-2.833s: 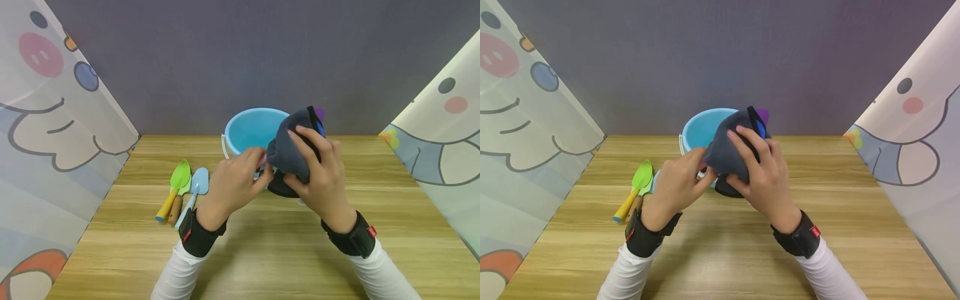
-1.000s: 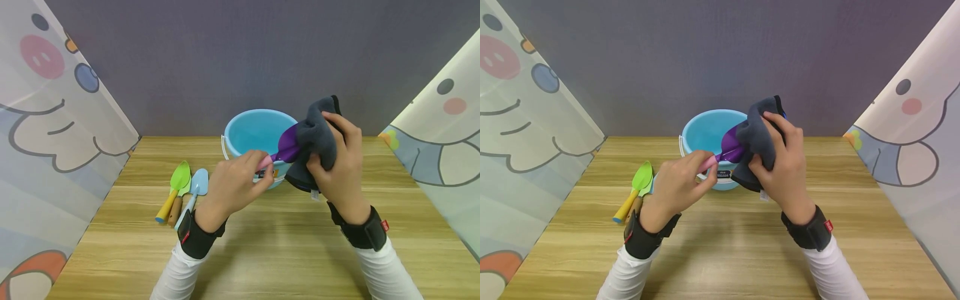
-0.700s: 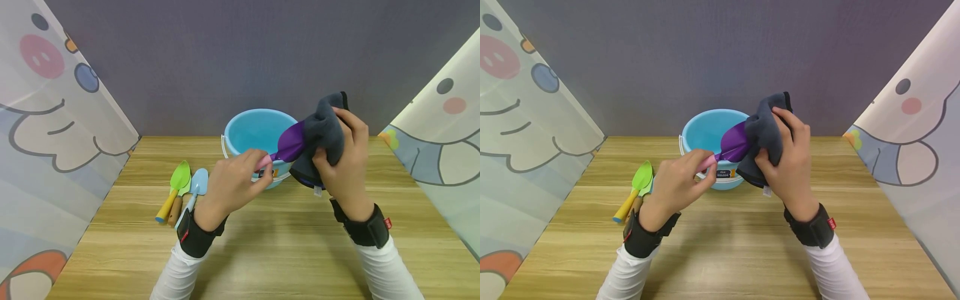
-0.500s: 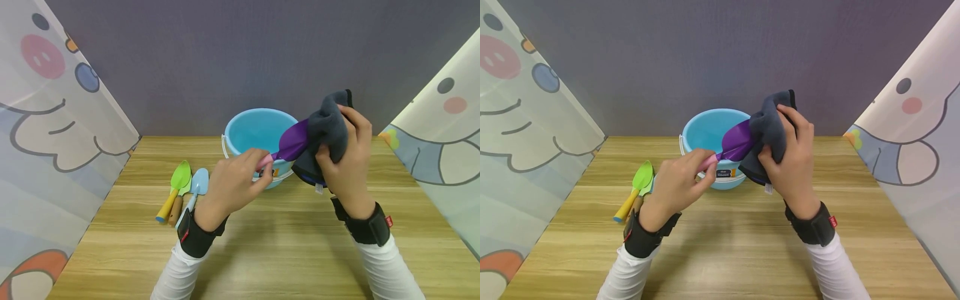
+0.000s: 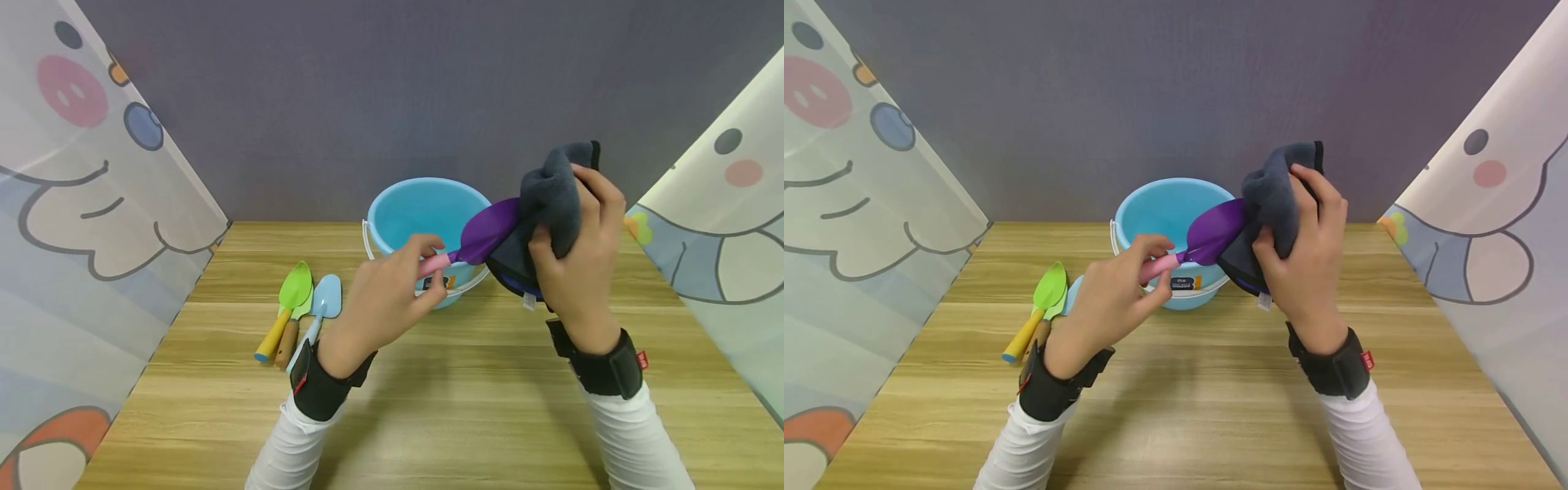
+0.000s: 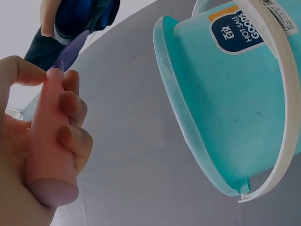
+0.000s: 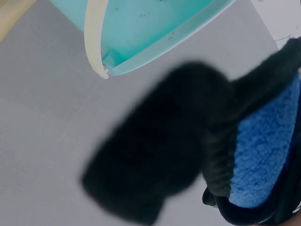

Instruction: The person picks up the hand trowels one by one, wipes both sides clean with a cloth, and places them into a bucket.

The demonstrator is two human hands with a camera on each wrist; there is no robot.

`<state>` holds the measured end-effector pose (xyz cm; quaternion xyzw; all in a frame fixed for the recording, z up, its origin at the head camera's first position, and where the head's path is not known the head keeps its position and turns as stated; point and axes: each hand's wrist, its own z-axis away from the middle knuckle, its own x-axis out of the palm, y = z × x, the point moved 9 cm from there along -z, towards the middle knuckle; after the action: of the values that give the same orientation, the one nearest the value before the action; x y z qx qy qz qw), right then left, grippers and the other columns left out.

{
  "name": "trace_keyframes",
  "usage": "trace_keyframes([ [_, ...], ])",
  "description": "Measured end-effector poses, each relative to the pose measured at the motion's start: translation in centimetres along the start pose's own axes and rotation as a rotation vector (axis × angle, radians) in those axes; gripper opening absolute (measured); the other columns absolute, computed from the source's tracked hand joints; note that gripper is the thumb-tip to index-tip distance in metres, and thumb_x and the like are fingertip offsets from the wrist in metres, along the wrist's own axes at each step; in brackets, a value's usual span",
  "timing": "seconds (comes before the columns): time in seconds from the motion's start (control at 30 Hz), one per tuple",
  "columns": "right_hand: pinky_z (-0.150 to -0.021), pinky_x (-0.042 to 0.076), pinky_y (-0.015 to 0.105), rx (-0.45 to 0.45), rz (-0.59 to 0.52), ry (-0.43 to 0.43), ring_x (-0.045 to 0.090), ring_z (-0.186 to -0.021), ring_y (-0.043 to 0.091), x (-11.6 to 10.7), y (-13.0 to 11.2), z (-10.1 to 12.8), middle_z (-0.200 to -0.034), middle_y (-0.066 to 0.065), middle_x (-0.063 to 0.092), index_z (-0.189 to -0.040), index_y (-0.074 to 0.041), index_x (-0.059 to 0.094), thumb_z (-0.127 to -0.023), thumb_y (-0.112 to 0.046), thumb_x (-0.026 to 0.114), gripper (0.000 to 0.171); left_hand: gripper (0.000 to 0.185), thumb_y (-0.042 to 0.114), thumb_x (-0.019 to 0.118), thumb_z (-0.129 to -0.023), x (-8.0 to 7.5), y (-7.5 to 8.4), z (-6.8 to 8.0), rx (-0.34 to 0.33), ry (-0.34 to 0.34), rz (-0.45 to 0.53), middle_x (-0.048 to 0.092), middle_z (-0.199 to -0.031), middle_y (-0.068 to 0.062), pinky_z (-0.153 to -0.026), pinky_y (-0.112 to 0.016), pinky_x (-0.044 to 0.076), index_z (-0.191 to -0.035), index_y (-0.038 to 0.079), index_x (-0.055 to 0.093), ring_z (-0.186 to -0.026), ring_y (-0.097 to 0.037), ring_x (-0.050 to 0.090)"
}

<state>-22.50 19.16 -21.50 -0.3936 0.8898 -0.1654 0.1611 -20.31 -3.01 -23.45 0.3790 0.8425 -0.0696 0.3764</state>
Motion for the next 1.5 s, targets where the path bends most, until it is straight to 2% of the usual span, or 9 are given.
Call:
trace_keyframes([
  [0.3, -0.113, 0.038, 0.043, -0.003, -0.001, 0.034, 0.050, -0.132, 0.031, -0.3, -0.1, -0.2, -0.140, 0.017, 0.055, -0.129, -0.004, 0.065, -0.080, -0.037, 0.054, 0.060, 0.026, 0.018, 0.066, -0.087, -0.1, -0.4, 0.0, -0.025, -0.004, 0.033, 0.068, -0.078, 0.003, -0.044, -0.022, 0.031, -0.110, 0.008, 0.058, -0.053, -0.007, 0.044],
  [0.43, -0.113, 0.038, 0.044, -0.007, 0.012, 0.010, 0.050, -0.132, 0.032, -0.2, -0.2, -0.3, -0.140, 0.018, 0.055, -0.129, -0.006, 0.066, -0.081, -0.036, 0.054, 0.059, 0.027, 0.016, 0.066, -0.087, -0.1, -0.8, 0.0, -0.041, -0.037, 0.065, 0.066, -0.075, 0.002, -0.045, -0.021, 0.029, -0.111, 0.007, 0.056, -0.051, -0.008, 0.041],
  [0.57, -0.112, 0.038, 0.045, -0.008, 0.025, -0.020, 0.050, -0.133, 0.033, -0.1, -0.2, -0.3, -0.142, 0.018, 0.055, -0.131, -0.008, 0.066, -0.082, -0.036, 0.054, 0.058, 0.028, 0.015, 0.062, -0.090, 0.3, -1.4, 0.2, -0.092, -0.118, 0.131, 0.065, -0.077, 0.000, -0.046, -0.022, 0.030, -0.116, 0.007, 0.054, -0.052, -0.009, 0.040],
  [0.77, -0.111, 0.039, 0.045, -0.001, 0.017, -0.020, 0.050, -0.133, 0.031, -0.1, -0.3, -0.2, -0.143, 0.015, 0.055, -0.131, -0.008, 0.066, -0.082, -0.036, 0.054, 0.058, 0.032, 0.014, 0.057, -0.096, 0.9, -2.5, 0.8, -0.203, -0.319, 0.306, 0.059, -0.078, 0.000, -0.053, -0.023, 0.036, -0.126, 0.009, 0.048, -0.056, -0.010, 0.042],
  [0.9, -0.110, 0.040, 0.044, 0.003, 0.024, -0.020, 0.050, -0.132, 0.032, -0.2, -0.5, -0.1, -0.143, 0.015, 0.055, -0.131, -0.009, 0.066, -0.082, -0.034, 0.053, 0.056, 0.028, 0.013, 0.057, -0.101, 0.4, -3.0, 1.0, -0.213, -0.363, 0.365, 0.055, -0.079, -0.002, -0.058, -0.024, 0.040, -0.127, 0.008, 0.050, -0.062, -0.012, 0.044],
  [1.07, -0.110, 0.040, 0.044, 0.000, 0.015, -0.020, 0.050, -0.133, 0.032, -0.1, -1.0, -0.1, -0.143, 0.015, 0.055, -0.131, -0.007, 0.066, -0.083, -0.032, 0.053, 0.055, 0.024, 0.011, 0.066, -0.097, -1.1, -3.9, 0.2, -0.181, -0.296, 0.255, 0.066, -0.089, -0.005, -0.063, -0.027, 0.045, -0.120, 0.006, 0.059, -0.070, -0.016, 0.051],
  [1.2, -0.111, 0.040, 0.045, -0.011, 0.015, -0.020, 0.050, -0.133, 0.032, 0.1, -1.4, -0.1, -0.142, 0.016, 0.055, -0.129, -0.006, 0.066, -0.083, -0.031, 0.054, 0.055, 0.015, 0.016, 0.070, -0.096, -1.6, -4.6, -1.2, -0.143, -0.275, 0.138, 0.063, -0.076, -0.001, -0.059, -0.028, 0.041, -0.108, 0.008, 0.065, -0.062, -0.016, 0.048],
  [1.33, -0.111, 0.039, 0.046, -0.021, 0.020, -0.022, 0.050, -0.133, 0.033, 0.2, -1.7, -0.1, -0.143, 0.016, 0.055, -0.129, -0.005, 0.065, -0.083, -0.029, 0.054, 0.054, 0.006, 0.015, 0.067, -0.098, -0.9, -5.5, -2.8, -0.147, -0.337, 0.035, 0.048, -0.067, 0.002, -0.056, -0.027, 0.030, -0.095, 0.010, 0.066, -0.059, -0.015, 0.038],
  [1.5, -0.110, 0.040, 0.047, -0.031, 0.027, -0.020, 0.051, -0.131, 0.037, 0.5, -2.0, 0.1, -0.142, 0.019, 0.056, -0.128, -0.004, 0.065, -0.082, -0.027, 0.054, 0.052, 0.019, -0.003, 0.053, -0.092, 2.0, -6.9, -4.8, -0.142, -0.457, -0.057, 0.047, -0.075, 0.001, -0.062, -0.028, 0.035, -0.080, 0.011, 0.059, -0.068, -0.016, 0.041],
])
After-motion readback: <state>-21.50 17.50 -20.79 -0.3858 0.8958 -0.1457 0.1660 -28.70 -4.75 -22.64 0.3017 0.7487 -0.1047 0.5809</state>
